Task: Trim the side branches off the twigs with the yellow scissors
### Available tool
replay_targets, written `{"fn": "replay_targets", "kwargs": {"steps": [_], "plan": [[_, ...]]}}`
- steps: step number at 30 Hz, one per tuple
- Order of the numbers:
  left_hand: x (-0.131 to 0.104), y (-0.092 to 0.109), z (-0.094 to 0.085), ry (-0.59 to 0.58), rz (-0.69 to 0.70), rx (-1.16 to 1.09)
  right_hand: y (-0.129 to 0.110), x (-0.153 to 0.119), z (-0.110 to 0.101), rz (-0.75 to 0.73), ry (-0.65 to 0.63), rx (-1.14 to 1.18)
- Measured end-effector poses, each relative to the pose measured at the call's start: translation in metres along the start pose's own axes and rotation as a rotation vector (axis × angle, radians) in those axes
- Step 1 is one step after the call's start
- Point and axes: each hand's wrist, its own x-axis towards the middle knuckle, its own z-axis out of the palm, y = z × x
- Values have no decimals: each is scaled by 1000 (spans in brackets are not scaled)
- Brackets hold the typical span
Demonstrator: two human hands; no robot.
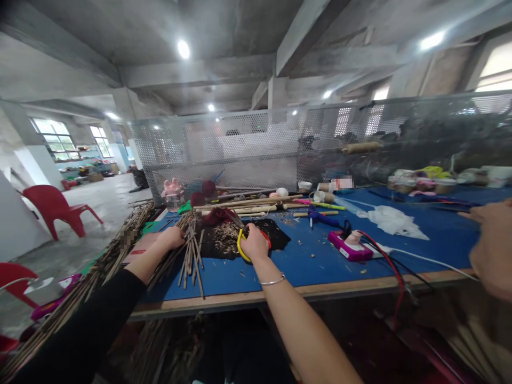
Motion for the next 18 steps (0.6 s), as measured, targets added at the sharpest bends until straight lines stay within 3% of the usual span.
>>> {"fn": "replay_targets", "kwargs": {"steps": [6, 11, 18], "plan": [[3, 0, -13, 4, -120, -35, 2, 1, 2, -8, 11, -3], [4, -4, -25, 27, -143, -109, -1, -1, -1, 0, -4, 3], [4, 7, -12, 79, -140, -148, -5, -2, -6, 19, -29, 5]]}}
